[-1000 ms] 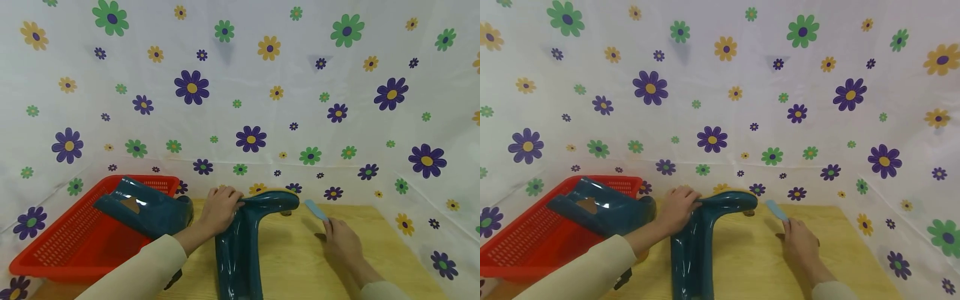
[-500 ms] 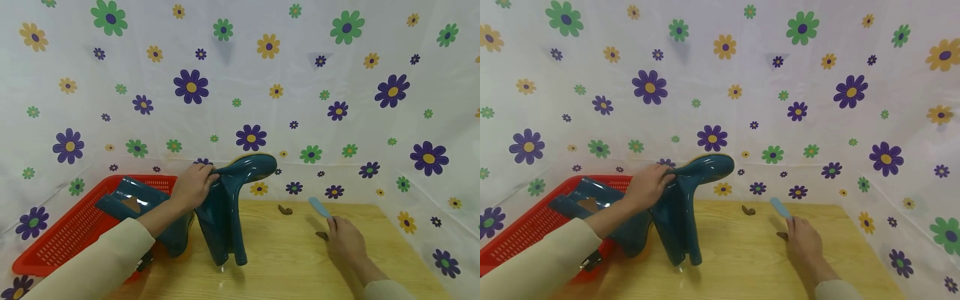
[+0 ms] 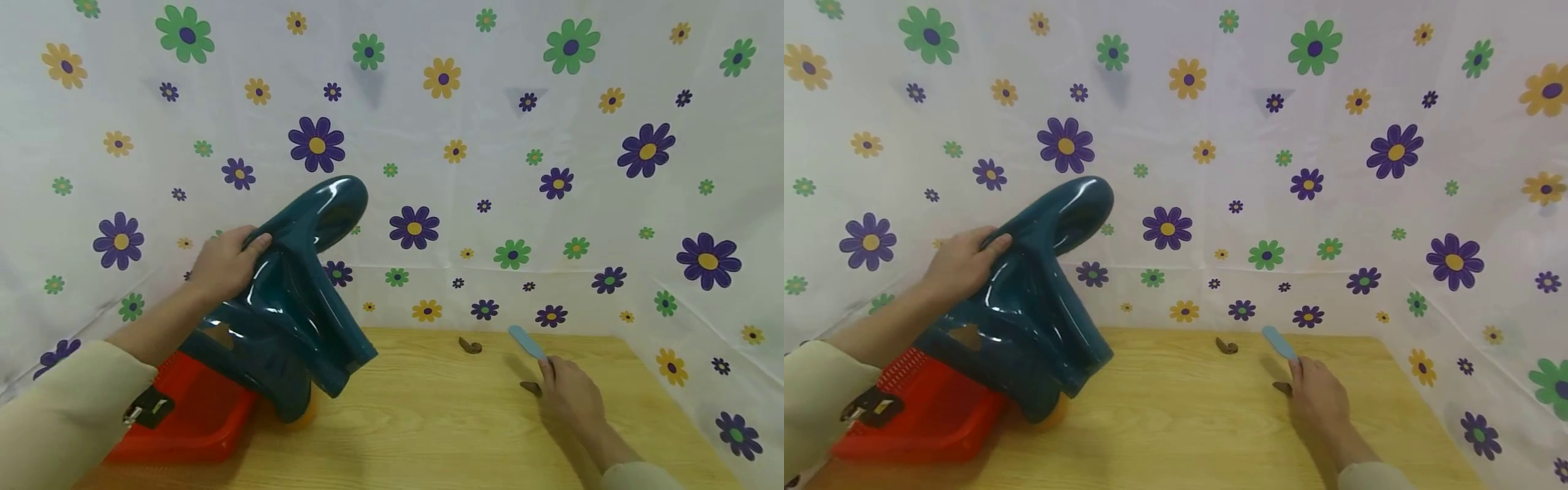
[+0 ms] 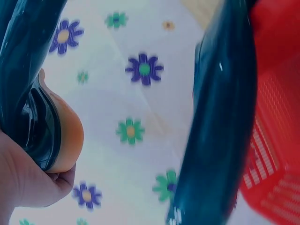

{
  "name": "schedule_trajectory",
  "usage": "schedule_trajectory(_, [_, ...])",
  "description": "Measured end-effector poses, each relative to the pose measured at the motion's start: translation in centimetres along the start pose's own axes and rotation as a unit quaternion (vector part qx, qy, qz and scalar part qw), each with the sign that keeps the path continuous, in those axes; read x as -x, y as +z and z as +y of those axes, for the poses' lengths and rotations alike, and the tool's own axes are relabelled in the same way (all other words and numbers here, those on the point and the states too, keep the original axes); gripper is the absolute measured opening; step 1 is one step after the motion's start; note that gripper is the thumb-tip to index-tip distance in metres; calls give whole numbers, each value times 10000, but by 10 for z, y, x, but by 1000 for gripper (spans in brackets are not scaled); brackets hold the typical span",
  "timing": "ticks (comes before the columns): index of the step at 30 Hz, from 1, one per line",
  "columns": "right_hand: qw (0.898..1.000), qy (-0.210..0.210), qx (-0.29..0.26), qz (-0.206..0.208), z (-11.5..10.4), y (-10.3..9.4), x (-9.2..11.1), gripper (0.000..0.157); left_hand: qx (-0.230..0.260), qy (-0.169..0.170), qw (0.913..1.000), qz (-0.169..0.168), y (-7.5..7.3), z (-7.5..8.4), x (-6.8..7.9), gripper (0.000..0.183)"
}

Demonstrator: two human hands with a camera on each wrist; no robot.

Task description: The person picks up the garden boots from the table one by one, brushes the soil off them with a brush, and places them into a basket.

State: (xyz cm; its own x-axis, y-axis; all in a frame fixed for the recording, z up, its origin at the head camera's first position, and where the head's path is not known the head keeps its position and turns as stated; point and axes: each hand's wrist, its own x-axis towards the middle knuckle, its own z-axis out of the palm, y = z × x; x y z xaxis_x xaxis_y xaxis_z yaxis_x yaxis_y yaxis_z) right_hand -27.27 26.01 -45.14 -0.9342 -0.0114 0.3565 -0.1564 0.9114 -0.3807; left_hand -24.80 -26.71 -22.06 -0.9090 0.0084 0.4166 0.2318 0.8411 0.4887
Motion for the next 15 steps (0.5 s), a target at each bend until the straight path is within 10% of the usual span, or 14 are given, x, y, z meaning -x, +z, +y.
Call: schedule_trajectory(15, [10000, 11, 5, -97, 5, -10, -4, 46, 507, -1518, 9871, -55, -105, -82, 21, 87])
